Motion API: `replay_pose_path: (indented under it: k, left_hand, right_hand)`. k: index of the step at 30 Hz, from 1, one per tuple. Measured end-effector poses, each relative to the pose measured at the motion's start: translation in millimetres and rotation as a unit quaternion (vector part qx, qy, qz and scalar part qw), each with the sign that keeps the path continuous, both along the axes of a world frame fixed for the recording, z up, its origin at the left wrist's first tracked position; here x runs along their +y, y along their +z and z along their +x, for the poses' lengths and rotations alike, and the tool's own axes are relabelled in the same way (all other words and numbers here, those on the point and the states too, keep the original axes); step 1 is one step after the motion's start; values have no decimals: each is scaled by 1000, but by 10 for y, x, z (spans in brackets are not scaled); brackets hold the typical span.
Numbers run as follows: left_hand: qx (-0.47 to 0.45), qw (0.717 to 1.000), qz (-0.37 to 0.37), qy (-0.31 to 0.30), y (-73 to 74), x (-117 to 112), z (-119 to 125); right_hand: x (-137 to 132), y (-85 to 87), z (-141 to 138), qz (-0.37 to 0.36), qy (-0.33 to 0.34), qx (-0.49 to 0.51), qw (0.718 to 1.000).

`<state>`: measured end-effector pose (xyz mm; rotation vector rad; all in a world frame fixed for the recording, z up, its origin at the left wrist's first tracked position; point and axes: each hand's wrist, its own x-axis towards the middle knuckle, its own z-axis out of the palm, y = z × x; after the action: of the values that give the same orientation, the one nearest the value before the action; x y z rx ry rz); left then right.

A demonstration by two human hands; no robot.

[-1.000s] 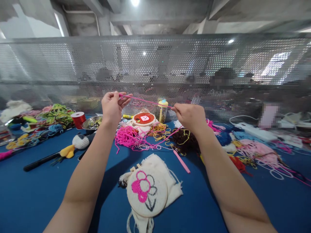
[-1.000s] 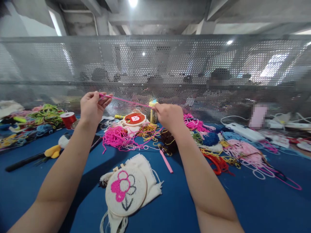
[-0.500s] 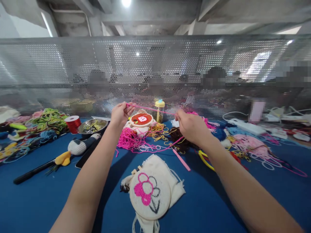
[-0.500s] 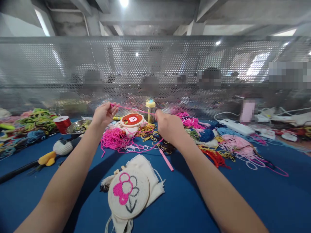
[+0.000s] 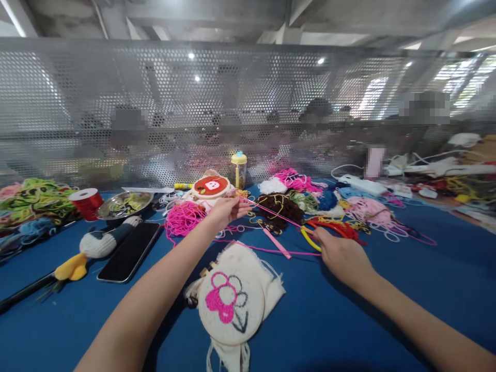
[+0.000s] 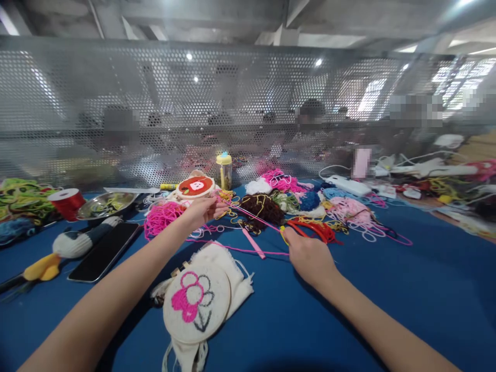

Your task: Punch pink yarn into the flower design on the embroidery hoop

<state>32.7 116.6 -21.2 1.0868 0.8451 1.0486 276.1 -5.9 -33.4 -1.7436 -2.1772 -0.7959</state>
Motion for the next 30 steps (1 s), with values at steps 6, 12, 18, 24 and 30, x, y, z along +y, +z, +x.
replay_pose_path:
  k: [6,12,18,24,30]
  left_hand:
    - [159,977,135,-47,-94,-112,116]
    - [319,850,391,-152,-229,-380,350]
    - [482,635,566,-211,-282,-511,369]
    - [553,536,614,-171,-254,-511,365]
    - [569,550,606,-85,-61,-268,89]
  right_hand:
    - [-29,-108,116,-18,-14,44,999]
    - [-51,-80,163,-36,-7,103,994]
    - [-112,-20,99,-54,15,151,987]
    - [-120,-13,103,-73,12,172,982]
    - [-121,-24,159,-51,44,185,980]
